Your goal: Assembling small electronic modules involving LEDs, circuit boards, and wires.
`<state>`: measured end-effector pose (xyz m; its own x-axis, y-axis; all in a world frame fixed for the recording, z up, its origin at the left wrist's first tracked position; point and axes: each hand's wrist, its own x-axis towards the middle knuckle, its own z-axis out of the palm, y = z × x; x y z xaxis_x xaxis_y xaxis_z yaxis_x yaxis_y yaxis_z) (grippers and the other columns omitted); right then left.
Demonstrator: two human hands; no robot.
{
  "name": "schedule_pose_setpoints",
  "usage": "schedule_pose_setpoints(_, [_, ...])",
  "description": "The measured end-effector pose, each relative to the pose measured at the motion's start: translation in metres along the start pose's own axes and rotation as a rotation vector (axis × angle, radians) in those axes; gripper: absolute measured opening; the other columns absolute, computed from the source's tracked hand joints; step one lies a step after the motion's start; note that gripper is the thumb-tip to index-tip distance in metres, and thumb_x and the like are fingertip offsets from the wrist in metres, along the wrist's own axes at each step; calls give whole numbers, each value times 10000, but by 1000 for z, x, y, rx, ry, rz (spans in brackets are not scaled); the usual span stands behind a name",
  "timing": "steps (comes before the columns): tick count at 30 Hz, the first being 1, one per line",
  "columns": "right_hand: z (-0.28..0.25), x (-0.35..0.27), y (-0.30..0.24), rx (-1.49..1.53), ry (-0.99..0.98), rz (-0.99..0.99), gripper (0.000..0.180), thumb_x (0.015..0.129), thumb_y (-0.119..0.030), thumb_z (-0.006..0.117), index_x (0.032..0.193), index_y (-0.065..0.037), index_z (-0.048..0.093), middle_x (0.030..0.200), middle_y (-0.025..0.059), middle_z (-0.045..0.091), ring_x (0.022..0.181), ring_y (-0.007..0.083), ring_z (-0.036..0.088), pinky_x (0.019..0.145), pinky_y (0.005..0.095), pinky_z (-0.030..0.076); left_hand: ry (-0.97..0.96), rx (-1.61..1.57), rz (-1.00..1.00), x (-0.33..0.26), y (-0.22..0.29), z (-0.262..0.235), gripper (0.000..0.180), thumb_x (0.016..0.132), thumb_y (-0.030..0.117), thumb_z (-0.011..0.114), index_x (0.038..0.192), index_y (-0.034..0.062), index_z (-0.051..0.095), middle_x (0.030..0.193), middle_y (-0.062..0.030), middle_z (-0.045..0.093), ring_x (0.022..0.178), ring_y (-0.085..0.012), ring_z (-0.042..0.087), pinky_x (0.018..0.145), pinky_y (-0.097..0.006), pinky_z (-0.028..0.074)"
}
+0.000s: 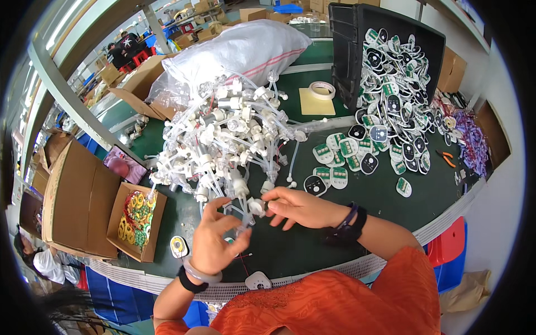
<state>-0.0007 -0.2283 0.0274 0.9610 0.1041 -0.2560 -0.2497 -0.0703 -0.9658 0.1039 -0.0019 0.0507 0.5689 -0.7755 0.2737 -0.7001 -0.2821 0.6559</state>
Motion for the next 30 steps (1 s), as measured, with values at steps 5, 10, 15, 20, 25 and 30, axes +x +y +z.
schedule_pose_setpoints(5, [14, 17, 14, 220, -43, 15, 577, 996, -326, 514, 1422, -11, 287, 1147, 121, 545, 1038, 194, 599, 803, 336, 550, -66, 55, 136, -24, 1, 18, 259, 716, 200, 803, 913, 68, 699, 1386, -247, 435, 990, -321, 667, 735, -375, 566])
schedule_pose_setpoints(10, [25, 18, 27, 167, -26, 67, 608, 935, -236, 635, 1401, 4, 328, 1006, 71, 574, 920, 122, 593, 741, 265, 523, -253, 25, 250, -43, 0, 35, 294, 737, 229, 794, 959, 67, 687, 1384, -241, 428, 983, -316, 658, 748, -375, 561])
schedule_pose_setpoints(15, [14, -6, 18, -7, -32, -74, 446, 907, -135, 633, 1305, -7, 477, 1013, 51, 587, 898, 101, 588, 734, 247, 505, -79, 64, 167, -34, 6, 13, 358, 775, 197, 753, 1093, 64, 655, 1222, -135, 582, 1025, -329, 618, 802, -385, 532])
schedule_pose_setpoints(20, [16, -45, -8, 50, -117, -37, 263, 906, -54, 577, 1164, -7, 602, 1015, 64, 626, 869, 102, 596, 776, 247, 503, -285, 114, 219, -18, -13, 21, 741, 688, 160, 780, 1351, 67, 464, 1376, -147, 483, 1278, -361, 430, 1055, -471, 332])
schedule_pose_setpoints(25, [27, -70, 2, -449, 21, -316, 238, 853, -108, 586, 1075, -66, 661, 1182, 160, 587, 1122, 276, 556, 923, 401, 444, -373, 287, 395, -18, -13, 45, 641, 686, 75, 721, 1295, 76, 523, 1308, -123, 500, 1209, -337, 466, 1018, -458, 360])
schedule_pose_setpoints(30, [22, -131, 34, -1149, 773, -198, 146, 812, -181, 634, 939, -131, 686, 1208, 131, 580, 1110, 304, 560, 902, 436, 426, -353, 366, 344, -6, -10, 52, 524, 691, 51, 700, 1203, 78, 593, 1131, -110, 531, 1045, -322, 515, 906, -447, 414])
